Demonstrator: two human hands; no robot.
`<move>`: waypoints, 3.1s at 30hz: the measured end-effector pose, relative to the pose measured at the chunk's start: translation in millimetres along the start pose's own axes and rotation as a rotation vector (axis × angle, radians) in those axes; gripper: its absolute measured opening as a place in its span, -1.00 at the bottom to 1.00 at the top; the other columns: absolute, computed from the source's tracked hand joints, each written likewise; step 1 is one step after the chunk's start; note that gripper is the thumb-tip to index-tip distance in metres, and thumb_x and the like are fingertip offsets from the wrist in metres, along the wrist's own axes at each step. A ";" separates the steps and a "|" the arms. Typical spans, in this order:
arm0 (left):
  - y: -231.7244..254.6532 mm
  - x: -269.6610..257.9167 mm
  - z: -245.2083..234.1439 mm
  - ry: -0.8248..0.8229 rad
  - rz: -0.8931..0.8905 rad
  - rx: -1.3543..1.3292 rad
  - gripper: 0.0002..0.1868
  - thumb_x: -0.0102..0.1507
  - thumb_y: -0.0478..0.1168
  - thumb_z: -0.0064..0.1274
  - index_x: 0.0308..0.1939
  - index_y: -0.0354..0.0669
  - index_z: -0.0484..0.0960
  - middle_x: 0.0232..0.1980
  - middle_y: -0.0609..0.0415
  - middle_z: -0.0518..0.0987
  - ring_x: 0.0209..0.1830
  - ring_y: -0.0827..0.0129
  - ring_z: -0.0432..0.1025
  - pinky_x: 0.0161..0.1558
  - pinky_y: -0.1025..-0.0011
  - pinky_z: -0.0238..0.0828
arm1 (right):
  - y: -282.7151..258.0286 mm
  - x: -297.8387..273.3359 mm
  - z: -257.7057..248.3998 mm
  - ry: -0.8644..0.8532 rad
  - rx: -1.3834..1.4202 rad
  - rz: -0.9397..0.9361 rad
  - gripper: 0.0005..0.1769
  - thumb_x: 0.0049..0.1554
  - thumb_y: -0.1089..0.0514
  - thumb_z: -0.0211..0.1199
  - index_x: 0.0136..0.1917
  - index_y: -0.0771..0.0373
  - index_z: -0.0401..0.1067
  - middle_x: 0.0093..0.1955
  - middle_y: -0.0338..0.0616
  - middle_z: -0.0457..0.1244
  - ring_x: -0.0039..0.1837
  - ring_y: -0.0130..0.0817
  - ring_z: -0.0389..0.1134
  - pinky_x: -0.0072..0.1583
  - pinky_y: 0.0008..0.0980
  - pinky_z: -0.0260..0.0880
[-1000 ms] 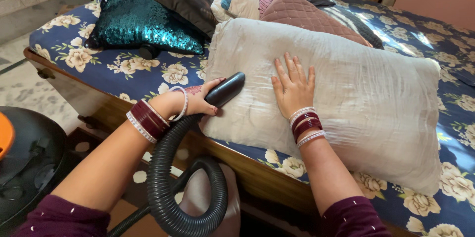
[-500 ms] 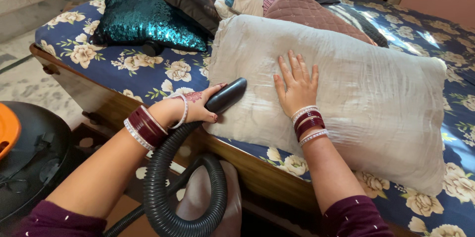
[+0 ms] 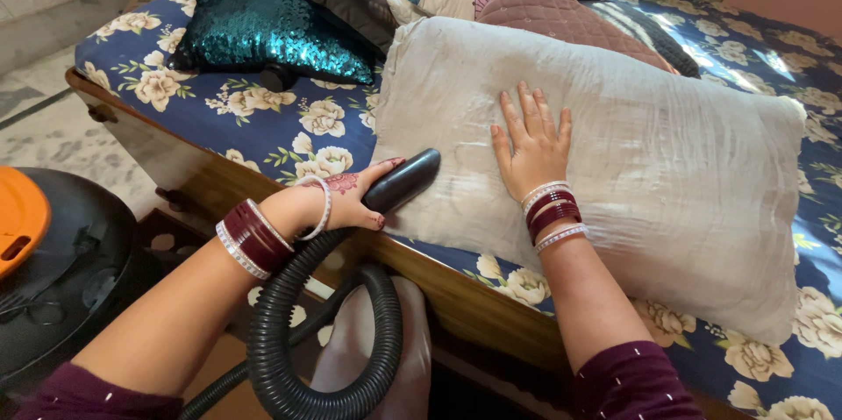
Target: The person uses a vacuum cleaner hose to clean a white pillow placed on a bed. They move the nozzle back and forth across the pillow's surface, occasionally adjusting the pillow's position to reach different areas.
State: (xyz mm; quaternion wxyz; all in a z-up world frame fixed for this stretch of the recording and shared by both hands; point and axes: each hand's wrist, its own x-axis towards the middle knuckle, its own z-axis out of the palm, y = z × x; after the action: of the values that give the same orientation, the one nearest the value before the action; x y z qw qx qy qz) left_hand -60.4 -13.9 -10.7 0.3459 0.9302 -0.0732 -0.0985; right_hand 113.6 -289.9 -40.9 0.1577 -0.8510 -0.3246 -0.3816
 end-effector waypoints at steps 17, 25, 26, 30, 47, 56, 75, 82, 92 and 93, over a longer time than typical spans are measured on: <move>53.3 -40.9 33.4 0.071 -0.231 0.187 0.14 0.14 -0.13 0.21 0.63 0.31 -0.23 -0.03 -0.34 0.62 -0.04 -0.08 0.58 0.03 0.19 0.50 | -1.1 -1.0 -2.6 0.012 0.000 -0.008 -0.44 0.36 -0.13 0.02 0.56 0.03 0.30 0.67 -0.09 0.02 0.66 -0.11 -0.02 0.57 0.22 -0.29; 63.4 -26.7 53.8 0.232 -0.228 0.163 0.11 0.16 -0.13 0.18 0.62 0.21 -0.23 -0.09 -0.39 0.61 -0.09 -0.18 0.55 0.01 0.12 0.48 | 1.2 -1.1 0.3 0.015 0.000 -0.006 -0.43 0.36 -0.12 0.03 0.57 0.02 0.28 0.67 -0.10 0.02 0.66 -0.12 -0.02 0.57 0.22 -0.29; 63.8 -24.7 54.7 0.250 -0.218 0.156 0.11 0.16 -0.14 0.17 0.62 0.20 -0.24 -0.10 -0.39 0.61 -0.10 -0.18 0.55 0.00 0.11 0.49 | 1.5 -1.1 0.3 0.015 0.000 -0.004 -0.43 0.36 -0.12 0.03 0.57 0.02 0.28 0.66 -0.10 0.02 0.66 -0.12 -0.02 0.57 0.22 -0.29; 69.4 -10.7 50.2 0.293 -0.213 0.191 0.10 0.18 -0.13 0.15 0.63 0.16 -0.26 -0.15 -0.40 0.62 -0.12 -0.20 0.54 -0.01 0.08 0.47 | 0.7 -0.6 0.5 0.021 -0.004 -0.003 -0.43 0.35 -0.11 0.04 0.57 0.01 0.28 0.66 -0.11 0.03 0.66 -0.12 -0.02 0.57 0.22 -0.29; 68.6 98.9 -9.4 0.429 -0.207 0.271 0.12 0.14 -0.08 0.21 0.64 0.15 -0.17 0.01 -0.33 0.62 0.02 -0.14 0.53 0.09 0.12 0.45 | -0.8 -0.1 -0.4 0.015 0.008 0.008 -0.41 0.34 -0.09 0.05 0.59 0.00 0.23 0.67 -0.13 0.01 0.66 -0.16 -0.02 0.58 0.19 -0.28; 74.3 165.2 -52.4 0.380 -0.239 0.417 0.12 0.09 -0.04 0.27 0.63 0.14 -0.04 0.16 -0.30 0.58 0.15 -0.09 0.50 0.17 0.16 0.42 | -0.8 1.2 -1.8 0.021 0.022 0.016 -0.42 0.32 -0.08 0.05 0.57 0.00 0.25 0.66 -0.14 0.03 0.65 -0.16 0.00 0.57 0.19 -0.25; 53.0 234.9 -100.4 0.241 -0.415 0.409 0.09 0.09 -0.05 0.21 0.66 0.32 0.01 0.27 -0.24 0.60 0.21 -0.10 0.53 0.23 0.09 0.43 | -5.8 4.0 -7.2 0.015 0.038 0.023 -0.44 0.30 -0.05 0.05 0.54 0.00 0.27 0.62 -0.14 0.07 0.63 -0.18 0.02 0.56 0.16 -0.17; 26.1 219.0 -117.1 0.153 -0.466 0.378 0.11 0.08 0.08 0.28 0.64 0.22 0.02 0.34 -0.23 0.51 0.22 -0.13 0.47 0.20 0.01 0.39 | -7.4 3.3 -7.1 0.015 0.043 0.019 -0.44 0.29 -0.05 0.06 0.54 0.01 0.28 0.62 -0.14 0.07 0.62 -0.17 0.02 0.56 0.15 -0.17; 18.7 148.7 -107.8 0.067 -0.325 0.067 0.21 0.00 0.01 0.34 0.64 0.23 -0.05 -0.06 -0.19 0.67 -0.36 0.12 0.55 -0.31 0.16 0.52 | -6.3 2.7 -5.9 0.035 0.041 0.026 -0.45 0.29 -0.03 0.06 0.52 0.01 0.28 0.61 -0.16 0.08 0.63 -0.19 0.02 0.57 0.15 -0.17; 17.8 147.1 -105.6 0.064 -0.296 0.047 0.22 0.01 -0.01 0.36 0.63 0.16 -0.06 -0.09 -0.16 0.67 -0.40 0.17 0.54 -0.35 0.19 0.51 | -6.6 2.5 -5.9 0.037 0.041 0.025 -0.45 0.29 -0.03 0.06 0.53 0.01 0.28 0.61 -0.16 0.08 0.63 -0.19 0.02 0.57 0.15 -0.16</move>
State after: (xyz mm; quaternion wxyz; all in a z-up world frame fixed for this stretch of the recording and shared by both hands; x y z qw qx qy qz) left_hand 105.7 9.1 59.8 0.3077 0.9414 0.0735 -0.1170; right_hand 107.2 -286.9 -35.0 0.1859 -0.8443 -0.3186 -0.3887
